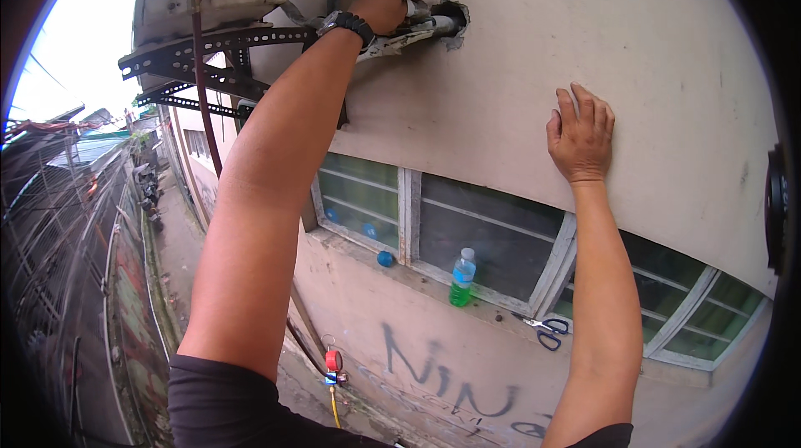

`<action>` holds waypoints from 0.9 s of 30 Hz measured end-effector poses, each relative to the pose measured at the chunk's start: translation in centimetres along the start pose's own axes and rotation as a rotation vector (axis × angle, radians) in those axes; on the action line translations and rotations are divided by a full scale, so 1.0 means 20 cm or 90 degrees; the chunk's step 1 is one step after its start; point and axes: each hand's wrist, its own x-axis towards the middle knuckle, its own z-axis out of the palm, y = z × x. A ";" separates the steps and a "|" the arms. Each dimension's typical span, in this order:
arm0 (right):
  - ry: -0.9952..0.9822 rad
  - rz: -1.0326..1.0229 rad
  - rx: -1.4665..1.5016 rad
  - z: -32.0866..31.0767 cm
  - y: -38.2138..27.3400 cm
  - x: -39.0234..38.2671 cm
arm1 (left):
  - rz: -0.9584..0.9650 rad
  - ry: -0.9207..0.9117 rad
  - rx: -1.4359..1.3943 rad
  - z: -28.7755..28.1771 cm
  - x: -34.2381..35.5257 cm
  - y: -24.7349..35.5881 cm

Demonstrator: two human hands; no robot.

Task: The person stands on a ladder next to an exterior wall and uses a wrench to tighten or loosen a fitting on a small pressurized tank connected to an air conditioning unit. The person then picks up a bottle of green liquid, pours some onto the AC pipe connection to check for leaks, and wipes the area with their fingers.

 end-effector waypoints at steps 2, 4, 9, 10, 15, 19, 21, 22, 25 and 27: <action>0.000 -0.002 -0.004 0.00 0.01 0.00 | -0.020 -0.040 -0.023 -0.02 0.02 -0.02; -0.002 -0.005 -0.012 0.00 0.02 -0.01 | -0.027 -0.077 -0.074 -0.03 0.04 -0.02; 0.000 -0.001 -0.007 0.00 0.02 -0.01 | 0.006 -0.086 0.000 -0.02 0.06 -0.12; -0.001 -0.004 -0.012 0.01 0.02 -0.01 | -0.040 -0.121 0.032 -0.01 0.07 -0.11; -0.002 -0.011 -0.015 0.01 0.02 -0.01 | -0.037 -0.120 -0.061 0.02 0.01 -0.18; -0.003 -0.013 -0.013 0.01 0.00 0.00 | -0.127 -0.135 -0.176 0.01 -0.02 -0.22; -0.001 -0.012 -0.036 0.01 -0.01 0.00 | -0.139 -0.078 -0.207 0.06 -0.03 -0.23; -0.003 -0.014 -0.036 0.01 -0.01 0.00 | -0.150 -0.020 -0.235 0.08 -0.03 -0.23; 0.000 -0.020 -0.033 0.01 0.00 0.00 | -0.161 0.024 -0.178 0.09 -0.04 -0.21; -0.008 -0.019 -0.036 0.01 0.02 -0.01 | -0.143 0.029 -0.174 0.11 -0.04 -0.15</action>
